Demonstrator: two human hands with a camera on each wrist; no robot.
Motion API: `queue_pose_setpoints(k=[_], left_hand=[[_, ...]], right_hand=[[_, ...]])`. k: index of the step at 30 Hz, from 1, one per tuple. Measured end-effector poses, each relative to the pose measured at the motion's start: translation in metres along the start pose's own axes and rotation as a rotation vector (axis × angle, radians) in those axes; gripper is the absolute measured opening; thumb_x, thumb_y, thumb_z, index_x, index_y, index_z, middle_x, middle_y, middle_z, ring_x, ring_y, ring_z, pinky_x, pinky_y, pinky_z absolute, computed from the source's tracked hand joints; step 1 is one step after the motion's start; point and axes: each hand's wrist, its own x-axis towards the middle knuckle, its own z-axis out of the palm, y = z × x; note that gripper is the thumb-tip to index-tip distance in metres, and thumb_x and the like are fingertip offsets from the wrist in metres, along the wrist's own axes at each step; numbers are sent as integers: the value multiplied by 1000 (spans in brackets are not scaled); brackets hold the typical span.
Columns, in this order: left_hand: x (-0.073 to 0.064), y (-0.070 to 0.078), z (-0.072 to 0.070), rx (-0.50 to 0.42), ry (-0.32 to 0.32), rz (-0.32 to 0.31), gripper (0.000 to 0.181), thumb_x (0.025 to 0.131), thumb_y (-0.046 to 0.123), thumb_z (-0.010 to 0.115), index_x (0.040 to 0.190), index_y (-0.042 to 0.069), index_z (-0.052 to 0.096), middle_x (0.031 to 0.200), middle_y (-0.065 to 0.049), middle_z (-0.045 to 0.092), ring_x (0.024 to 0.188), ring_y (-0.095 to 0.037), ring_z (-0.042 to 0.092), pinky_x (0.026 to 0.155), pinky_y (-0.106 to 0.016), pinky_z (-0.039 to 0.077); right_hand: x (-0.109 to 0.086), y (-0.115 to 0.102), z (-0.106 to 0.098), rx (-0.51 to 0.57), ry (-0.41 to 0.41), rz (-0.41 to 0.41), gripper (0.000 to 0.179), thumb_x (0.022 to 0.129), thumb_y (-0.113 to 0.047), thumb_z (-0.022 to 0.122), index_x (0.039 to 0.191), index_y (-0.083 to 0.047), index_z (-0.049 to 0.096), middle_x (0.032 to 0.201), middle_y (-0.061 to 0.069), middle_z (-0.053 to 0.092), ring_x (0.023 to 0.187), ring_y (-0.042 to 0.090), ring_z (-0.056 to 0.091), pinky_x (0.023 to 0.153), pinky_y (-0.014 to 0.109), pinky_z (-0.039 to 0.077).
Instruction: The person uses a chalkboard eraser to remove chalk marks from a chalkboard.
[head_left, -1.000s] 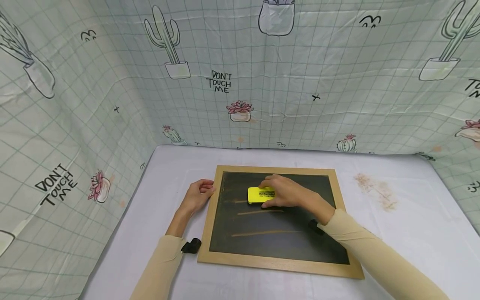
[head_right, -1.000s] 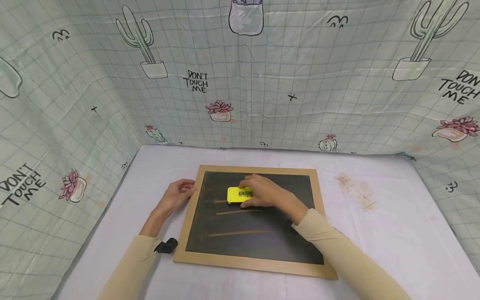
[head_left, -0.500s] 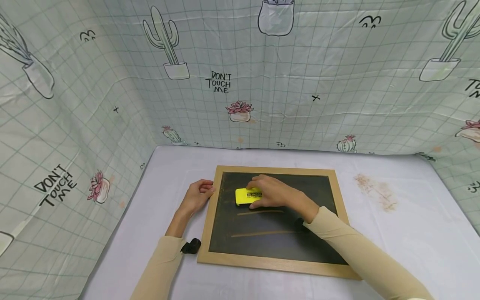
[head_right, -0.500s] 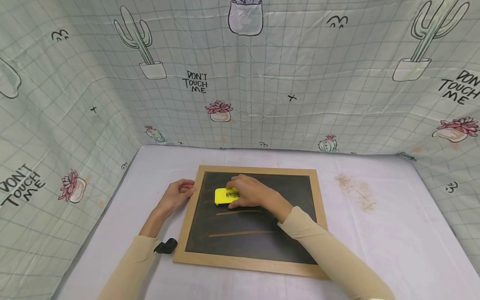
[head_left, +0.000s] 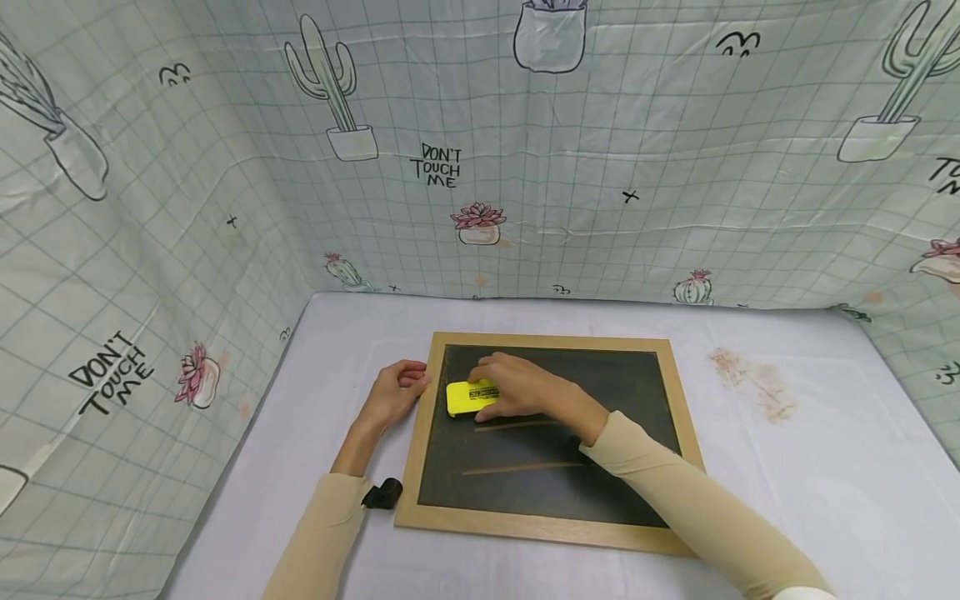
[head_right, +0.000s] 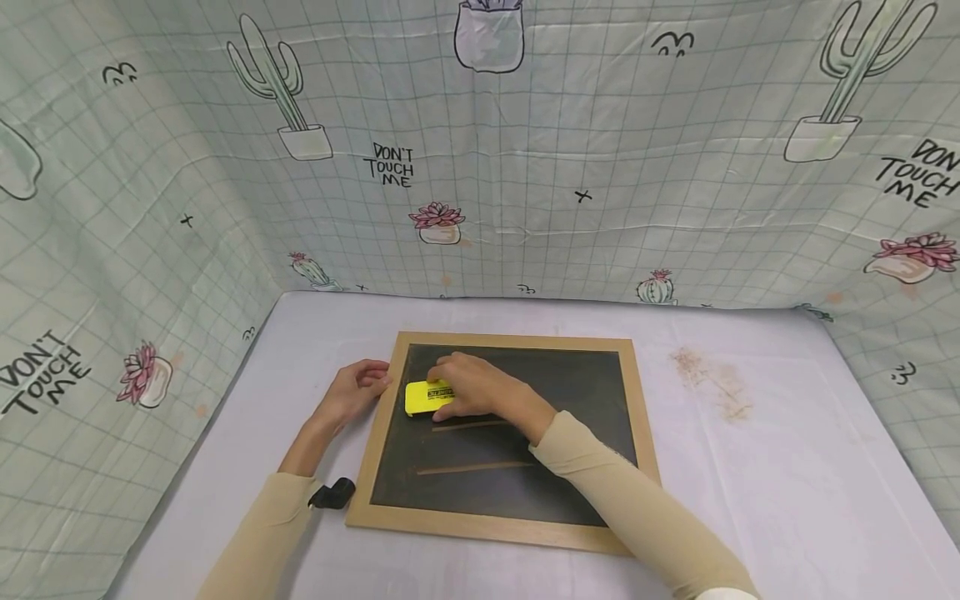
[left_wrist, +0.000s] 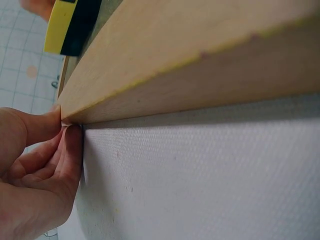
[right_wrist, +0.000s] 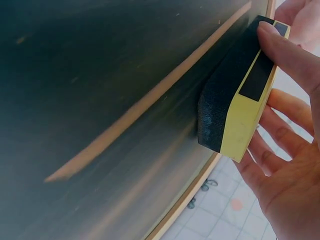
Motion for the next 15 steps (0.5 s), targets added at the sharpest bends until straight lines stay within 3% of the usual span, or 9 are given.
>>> queue_pose_setpoints(k=[8,15], left_hand=[[0,-3,-2,-9,5,-2,32,101,6,65,131,-7,61,115,-20,64,99,-27,61,81,-27,49],[0,-2,-2,-8,0,28,32,101,6,64,129,-9,61,114,-21,64,99,-29,62,82,-30,50]], right_hand=[[9,-4,4,-7,-26,2,58,87,-36,84,131,-2,67,121,12,66,99,22,58,92,39,51],[3,2,0,-5,-33,22,59,87,-37,84,132,-3,67,126,13,65,105,24,59,95,41,51]])
